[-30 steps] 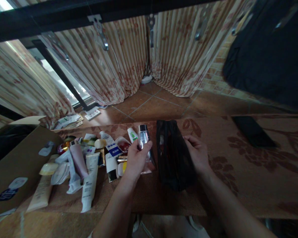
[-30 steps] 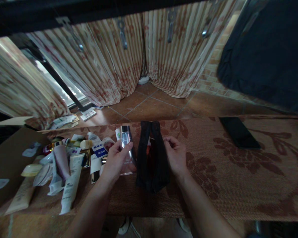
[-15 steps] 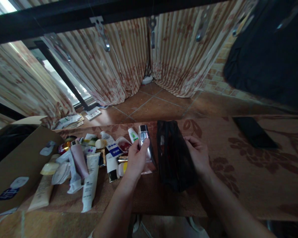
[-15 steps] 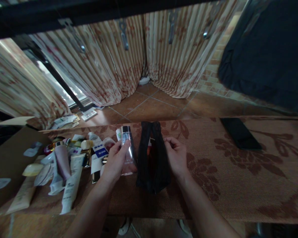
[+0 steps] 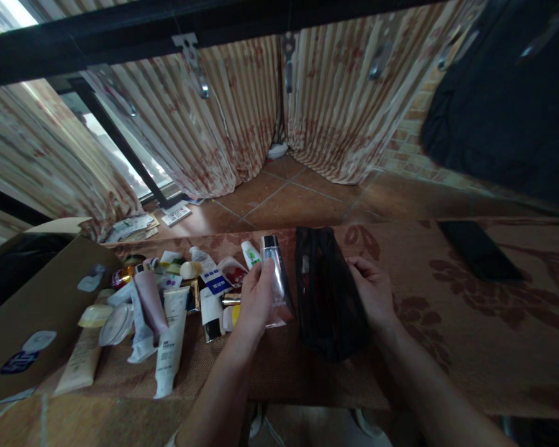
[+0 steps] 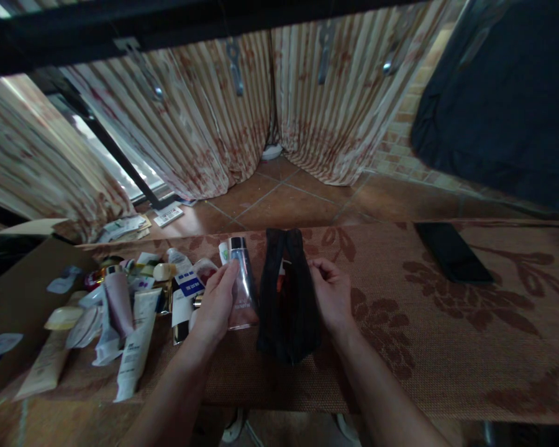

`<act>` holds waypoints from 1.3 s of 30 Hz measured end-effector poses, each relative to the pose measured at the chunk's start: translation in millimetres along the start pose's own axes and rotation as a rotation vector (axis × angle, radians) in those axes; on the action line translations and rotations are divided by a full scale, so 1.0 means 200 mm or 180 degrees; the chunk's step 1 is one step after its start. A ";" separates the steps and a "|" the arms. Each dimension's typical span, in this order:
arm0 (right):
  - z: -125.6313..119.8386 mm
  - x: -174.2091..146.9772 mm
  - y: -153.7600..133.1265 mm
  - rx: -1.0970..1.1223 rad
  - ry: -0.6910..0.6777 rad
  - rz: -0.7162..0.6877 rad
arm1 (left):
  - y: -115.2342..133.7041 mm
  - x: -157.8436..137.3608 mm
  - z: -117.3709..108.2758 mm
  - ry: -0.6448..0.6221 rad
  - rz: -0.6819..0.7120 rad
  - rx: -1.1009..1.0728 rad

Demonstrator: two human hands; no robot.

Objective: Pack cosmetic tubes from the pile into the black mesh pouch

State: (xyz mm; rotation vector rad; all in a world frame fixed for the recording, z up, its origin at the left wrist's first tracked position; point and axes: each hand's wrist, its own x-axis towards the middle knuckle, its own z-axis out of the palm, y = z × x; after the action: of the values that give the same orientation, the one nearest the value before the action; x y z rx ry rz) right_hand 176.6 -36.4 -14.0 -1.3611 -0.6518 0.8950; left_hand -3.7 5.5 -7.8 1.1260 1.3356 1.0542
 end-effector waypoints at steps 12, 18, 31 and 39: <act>-0.01 0.00 0.01 0.0020 -0.0003 0.0018 | 0.07 -0.03 0.01 0.0145 -0.0039 -0.0015; 0.00 -0.01 0.00 -0.0001 0.0054 0.0105 | 0.04 -0.02 0.00 0.0126 -0.0016 -0.0047; 0.00 0.00 0.00 0.0053 0.0045 0.0034 | 0.04 -0.02 0.00 0.0103 -0.0104 -0.0201; 0.00 -0.01 -0.01 0.0023 0.0018 0.0042 | -0.01 0.00 0.00 0.0107 -0.0176 -0.0511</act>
State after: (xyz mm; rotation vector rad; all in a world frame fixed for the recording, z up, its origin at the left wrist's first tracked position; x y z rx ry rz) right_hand 175.4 -37.9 -12.3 -1.3625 -0.6353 0.9031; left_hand -3.7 5.2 -9.6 0.9510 1.2771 1.1231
